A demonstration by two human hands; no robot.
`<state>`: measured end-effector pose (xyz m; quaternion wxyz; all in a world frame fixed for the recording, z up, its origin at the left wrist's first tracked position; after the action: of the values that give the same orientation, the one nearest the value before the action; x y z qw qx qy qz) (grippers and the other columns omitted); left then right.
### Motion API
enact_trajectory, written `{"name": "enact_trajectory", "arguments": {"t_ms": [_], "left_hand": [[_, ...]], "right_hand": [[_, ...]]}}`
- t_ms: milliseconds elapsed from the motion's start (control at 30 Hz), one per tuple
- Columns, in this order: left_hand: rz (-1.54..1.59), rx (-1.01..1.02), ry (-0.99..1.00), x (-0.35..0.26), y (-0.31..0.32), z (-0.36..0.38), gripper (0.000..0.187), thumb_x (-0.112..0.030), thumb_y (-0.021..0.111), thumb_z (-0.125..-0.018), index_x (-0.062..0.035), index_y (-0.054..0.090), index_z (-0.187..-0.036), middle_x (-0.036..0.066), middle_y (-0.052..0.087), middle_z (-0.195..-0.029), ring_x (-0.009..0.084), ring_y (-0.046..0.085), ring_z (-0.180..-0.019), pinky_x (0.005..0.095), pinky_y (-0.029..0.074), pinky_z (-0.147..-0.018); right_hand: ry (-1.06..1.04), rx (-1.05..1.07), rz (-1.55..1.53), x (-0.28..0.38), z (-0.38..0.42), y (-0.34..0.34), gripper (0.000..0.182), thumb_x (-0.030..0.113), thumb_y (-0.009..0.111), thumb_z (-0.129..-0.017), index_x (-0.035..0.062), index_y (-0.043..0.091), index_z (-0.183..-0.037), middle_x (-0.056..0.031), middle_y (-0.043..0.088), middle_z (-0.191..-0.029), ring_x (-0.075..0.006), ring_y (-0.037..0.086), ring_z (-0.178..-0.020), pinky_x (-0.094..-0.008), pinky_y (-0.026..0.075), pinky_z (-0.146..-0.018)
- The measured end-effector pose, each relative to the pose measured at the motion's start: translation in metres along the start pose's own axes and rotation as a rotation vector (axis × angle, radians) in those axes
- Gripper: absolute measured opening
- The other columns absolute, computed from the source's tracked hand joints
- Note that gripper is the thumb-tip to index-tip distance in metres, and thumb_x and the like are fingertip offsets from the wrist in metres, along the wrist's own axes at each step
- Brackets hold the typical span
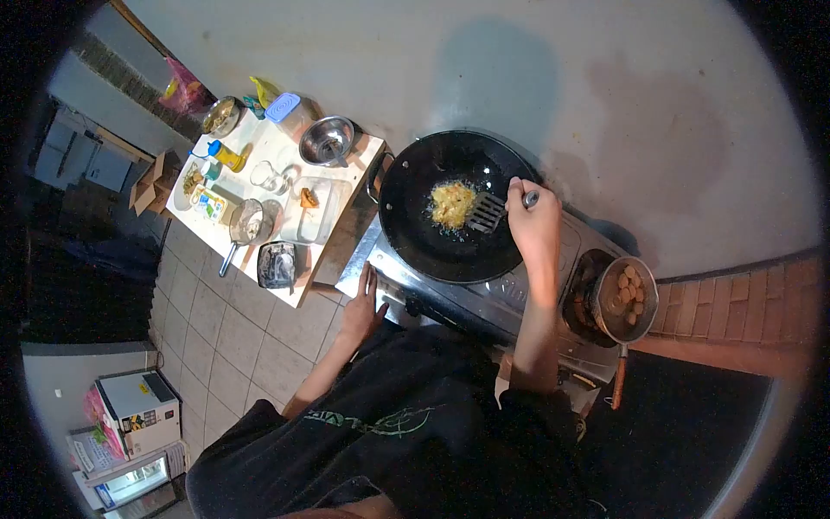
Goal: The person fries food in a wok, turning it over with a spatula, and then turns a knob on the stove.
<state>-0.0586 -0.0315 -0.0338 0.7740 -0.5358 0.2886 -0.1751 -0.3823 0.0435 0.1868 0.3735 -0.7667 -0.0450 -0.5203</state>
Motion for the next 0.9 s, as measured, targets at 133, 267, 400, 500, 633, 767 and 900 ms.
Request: {"name": "enact_trajectory", "arguments": {"t_ms": [133, 267, 400, 500, 633, 767, 900], "left_hand": [[-0.010, -0.022, 0.028, -0.001, 0.000, -0.002, 0.088, -0.028, 0.070, -0.080, 0.0017, 0.025, -0.149, 0.016, 0.003, -0.160, 0.0307, 0.069, -0.083, 0.0375, 0.057, -0.067], [-0.015, -0.034, 0.035, -0.001, -0.001, -0.002, 0.089, -0.028, 0.071, -0.079, 0.0016, 0.023, -0.149, 0.016, 0.003, -0.160, 0.0309, 0.069, -0.083, 0.0376, 0.057, -0.067], [-0.012, -0.005, 0.009, -0.002, -0.003, -0.001, 0.091, -0.028, 0.071, -0.079, 0.0014, 0.022, -0.149, 0.015, 0.003, -0.160, 0.0314, 0.069, -0.081, 0.0379, 0.057, -0.066], [-0.012, -0.004, 0.005, -0.003, -0.004, -0.001, 0.091, -0.027, 0.071, -0.079, 0.0016, 0.021, -0.149, 0.015, 0.003, -0.161, 0.0317, 0.069, -0.080, 0.0381, 0.057, -0.067], [-0.028, 0.012, 0.000, -0.002, -0.001, -0.001, 0.090, -0.028, 0.071, -0.080, 0.0017, 0.021, -0.149, 0.015, 0.002, -0.161, 0.0322, 0.069, -0.081, 0.0381, 0.057, -0.067], [-0.009, -0.010, 0.011, -0.002, 0.000, -0.002, 0.089, -0.028, 0.070, -0.081, 0.0015, 0.021, -0.149, 0.015, 0.002, -0.161, 0.0323, 0.069, -0.081, 0.0381, 0.057, -0.068], [-0.018, 0.016, -0.006, -0.001, 0.000, -0.002, 0.089, -0.028, 0.070, -0.081, 0.0014, 0.021, -0.150, 0.015, 0.002, -0.161, 0.0324, 0.069, -0.082, 0.0382, 0.057, -0.069]], "right_hand": [[0.002, 0.027, 0.129, -0.013, -0.008, 0.005, 0.037, 0.020, 0.055, -0.094, -0.0053, 0.052, -0.067, -0.0163, 0.042, -0.053, -0.0206, 0.038, -0.048, -0.0384, 0.035, -0.052], [-0.013, 0.013, 0.014, -0.010, -0.004, 0.002, 0.041, 0.026, 0.054, -0.096, 0.0014, 0.055, -0.062, -0.0038, 0.039, -0.049, -0.0110, 0.038, -0.049, -0.0319, 0.030, -0.050], [0.000, 0.005, 0.039, -0.007, -0.003, 0.002, 0.041, 0.025, 0.054, -0.096, 0.0017, 0.054, -0.062, -0.0026, 0.039, -0.049, -0.0099, 0.037, -0.049, -0.0313, 0.029, -0.050], [0.017, 0.055, 0.159, -0.010, -0.003, 0.007, 0.038, 0.021, 0.056, -0.094, -0.0043, 0.053, -0.066, -0.0144, 0.048, -0.053, -0.0207, 0.040, -0.048, -0.0376, 0.037, -0.053], [-0.010, 0.026, 0.006, -0.008, -0.002, 0.004, 0.039, 0.022, 0.055, -0.095, -0.0022, 0.053, -0.065, -0.0105, 0.043, -0.052, -0.0182, 0.038, -0.049, -0.0352, 0.034, -0.052], [-0.024, 0.016, 0.109, -0.010, -0.002, 0.001, 0.036, 0.020, 0.057, -0.094, -0.0052, 0.053, -0.069, -0.0170, 0.044, -0.055, -0.0231, 0.039, -0.049, -0.0385, 0.035, -0.053], [-0.025, 0.034, 0.155, -0.008, 0.000, 0.005, 0.036, 0.020, 0.057, -0.094, -0.0051, 0.053, -0.069, -0.0164, 0.044, -0.054, -0.0227, 0.039, -0.049, -0.0381, 0.035, -0.053]]}}
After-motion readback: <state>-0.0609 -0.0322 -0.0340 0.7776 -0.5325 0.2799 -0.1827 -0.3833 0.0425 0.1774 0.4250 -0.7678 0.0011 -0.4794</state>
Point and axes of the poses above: each hand's wrist, its own z-axis away from the middle knuckle, its own y-axis out of the palm, x = y × z, the point moved 9 cm from there along -z, towards the middle knuckle
